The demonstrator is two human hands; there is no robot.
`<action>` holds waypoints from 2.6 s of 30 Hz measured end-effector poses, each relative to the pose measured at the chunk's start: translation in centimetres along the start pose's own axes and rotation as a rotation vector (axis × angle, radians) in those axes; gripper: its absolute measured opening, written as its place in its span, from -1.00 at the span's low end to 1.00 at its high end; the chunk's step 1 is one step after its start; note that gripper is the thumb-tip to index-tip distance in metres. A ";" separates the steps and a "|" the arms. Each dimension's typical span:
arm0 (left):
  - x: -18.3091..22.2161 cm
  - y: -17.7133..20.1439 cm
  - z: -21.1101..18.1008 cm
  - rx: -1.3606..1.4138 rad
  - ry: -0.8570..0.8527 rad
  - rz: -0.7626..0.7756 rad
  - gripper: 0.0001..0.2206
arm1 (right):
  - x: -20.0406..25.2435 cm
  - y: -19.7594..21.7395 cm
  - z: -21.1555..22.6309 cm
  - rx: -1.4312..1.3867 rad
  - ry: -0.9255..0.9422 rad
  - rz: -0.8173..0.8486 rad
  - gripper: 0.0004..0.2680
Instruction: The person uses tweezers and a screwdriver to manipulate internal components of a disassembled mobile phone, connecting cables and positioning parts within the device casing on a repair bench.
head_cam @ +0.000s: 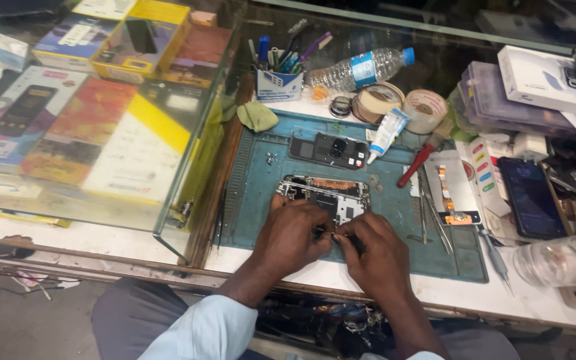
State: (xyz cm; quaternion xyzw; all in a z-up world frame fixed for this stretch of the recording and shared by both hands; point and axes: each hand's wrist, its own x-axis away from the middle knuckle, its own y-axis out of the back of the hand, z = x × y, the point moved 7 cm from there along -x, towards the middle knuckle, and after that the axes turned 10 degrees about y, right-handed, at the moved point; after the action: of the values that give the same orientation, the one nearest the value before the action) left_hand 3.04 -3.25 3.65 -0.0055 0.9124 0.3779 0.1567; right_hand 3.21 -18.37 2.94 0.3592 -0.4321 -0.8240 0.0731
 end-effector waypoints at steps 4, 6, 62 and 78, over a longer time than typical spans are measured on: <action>0.0 -0.1 0.1 -0.022 0.018 0.007 -0.90 | 0.0 -0.1 -0.1 -0.016 0.007 0.007 -0.92; 0.1 -0.1 0.1 -0.020 0.014 -0.001 -0.90 | 0.0 -0.1 0.0 -0.021 0.023 -0.002 -0.92; 0.9 -0.3 0.1 0.006 -0.057 -0.070 -0.93 | 0.9 0.7 2.1 0.118 0.234 -0.141 -0.88; 0.8 -0.3 0.4 -0.030 0.014 -0.055 -0.90 | 1.0 0.5 2.0 0.124 0.199 -0.136 -0.90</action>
State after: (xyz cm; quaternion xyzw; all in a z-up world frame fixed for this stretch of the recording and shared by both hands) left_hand 2.40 -3.12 2.95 -0.0358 0.9072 0.3872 0.1606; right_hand 1.05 -17.84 3.52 0.4713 -0.4475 -0.7591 0.0371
